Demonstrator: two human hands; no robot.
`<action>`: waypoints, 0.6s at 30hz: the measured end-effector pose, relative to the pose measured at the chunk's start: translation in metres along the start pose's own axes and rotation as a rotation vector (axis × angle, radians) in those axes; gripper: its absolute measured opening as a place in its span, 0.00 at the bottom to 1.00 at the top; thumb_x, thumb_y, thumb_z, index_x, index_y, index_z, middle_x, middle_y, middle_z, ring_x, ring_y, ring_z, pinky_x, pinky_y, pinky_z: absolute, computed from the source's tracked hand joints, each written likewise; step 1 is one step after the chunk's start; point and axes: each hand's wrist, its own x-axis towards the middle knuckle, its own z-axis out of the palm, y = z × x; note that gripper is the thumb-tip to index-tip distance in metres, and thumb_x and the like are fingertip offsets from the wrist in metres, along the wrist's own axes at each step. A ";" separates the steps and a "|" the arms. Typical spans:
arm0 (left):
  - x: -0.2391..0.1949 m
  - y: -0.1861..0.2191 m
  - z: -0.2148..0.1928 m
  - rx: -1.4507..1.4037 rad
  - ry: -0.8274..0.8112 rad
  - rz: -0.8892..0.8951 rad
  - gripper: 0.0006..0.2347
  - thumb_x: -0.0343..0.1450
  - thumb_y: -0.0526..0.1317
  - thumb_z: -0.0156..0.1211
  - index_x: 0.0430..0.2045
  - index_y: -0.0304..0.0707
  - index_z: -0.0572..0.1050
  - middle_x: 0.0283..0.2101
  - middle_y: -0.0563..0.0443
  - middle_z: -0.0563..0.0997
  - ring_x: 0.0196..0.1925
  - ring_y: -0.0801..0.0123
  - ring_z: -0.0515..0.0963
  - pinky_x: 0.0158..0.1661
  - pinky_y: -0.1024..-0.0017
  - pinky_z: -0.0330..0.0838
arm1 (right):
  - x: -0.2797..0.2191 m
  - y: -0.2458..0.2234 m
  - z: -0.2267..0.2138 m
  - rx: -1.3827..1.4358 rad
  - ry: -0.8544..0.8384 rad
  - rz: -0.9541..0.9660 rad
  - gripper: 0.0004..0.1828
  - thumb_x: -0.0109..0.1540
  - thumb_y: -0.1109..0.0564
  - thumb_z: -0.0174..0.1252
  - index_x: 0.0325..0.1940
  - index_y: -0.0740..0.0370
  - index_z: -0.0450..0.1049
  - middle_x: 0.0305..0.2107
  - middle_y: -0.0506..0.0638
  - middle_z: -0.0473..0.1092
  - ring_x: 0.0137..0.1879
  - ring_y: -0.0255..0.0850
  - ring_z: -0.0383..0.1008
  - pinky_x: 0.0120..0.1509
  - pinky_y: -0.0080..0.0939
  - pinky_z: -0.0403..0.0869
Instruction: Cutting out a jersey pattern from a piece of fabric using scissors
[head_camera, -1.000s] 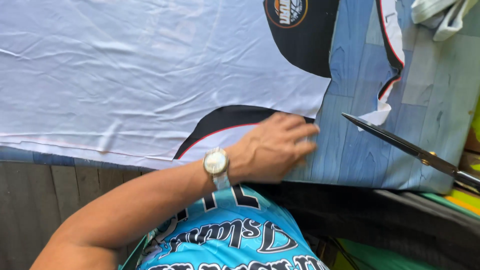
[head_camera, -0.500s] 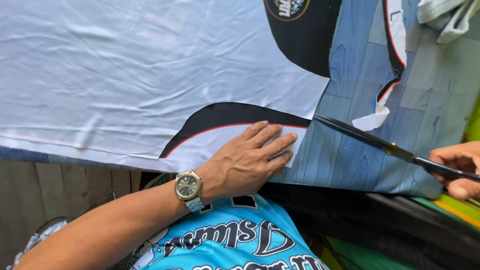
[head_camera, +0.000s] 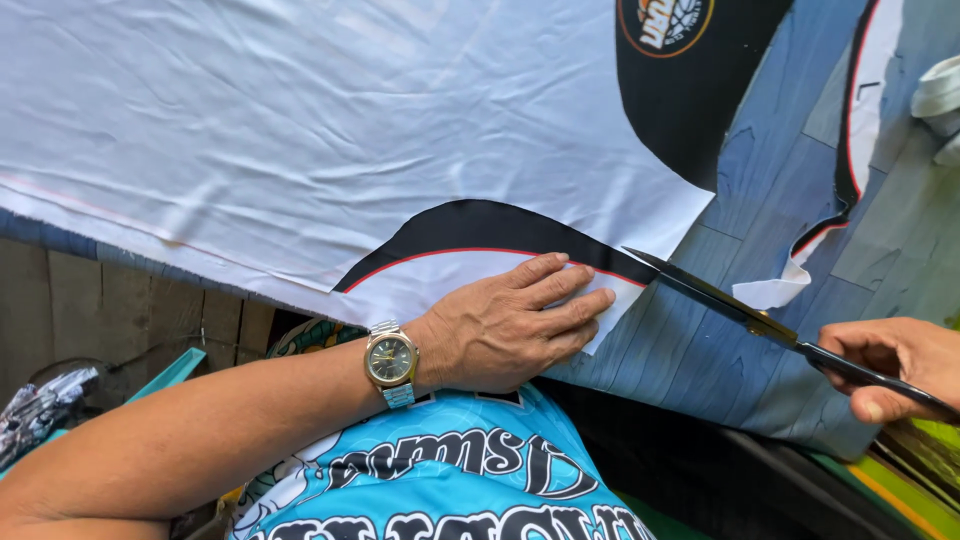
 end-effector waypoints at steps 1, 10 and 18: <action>-0.001 0.001 -0.001 0.000 0.000 -0.010 0.12 0.71 0.35 0.54 0.47 0.34 0.77 0.61 0.37 0.72 0.60 0.43 0.72 0.64 0.48 0.65 | 0.004 0.003 0.000 -0.005 -0.008 0.002 0.29 0.38 0.48 0.86 0.24 0.74 0.80 0.16 0.58 0.69 0.21 0.46 0.64 0.26 0.46 0.62; -0.001 0.001 0.002 -0.002 0.001 -0.030 0.12 0.70 0.35 0.54 0.45 0.31 0.75 0.62 0.39 0.72 0.62 0.45 0.72 0.65 0.49 0.65 | 0.006 0.004 0.002 -0.040 0.135 -0.093 0.29 0.40 0.54 0.88 0.16 0.71 0.71 0.13 0.56 0.57 0.21 0.46 0.54 0.27 0.47 0.54; -0.003 0.002 0.006 0.006 0.013 -0.015 0.14 0.69 0.36 0.53 0.47 0.35 0.77 0.60 0.39 0.74 0.62 0.46 0.72 0.67 0.49 0.63 | 0.012 -0.032 0.022 -0.150 0.097 0.040 0.29 0.43 0.45 0.83 0.19 0.68 0.73 0.16 0.54 0.60 0.22 0.45 0.57 0.30 0.47 0.58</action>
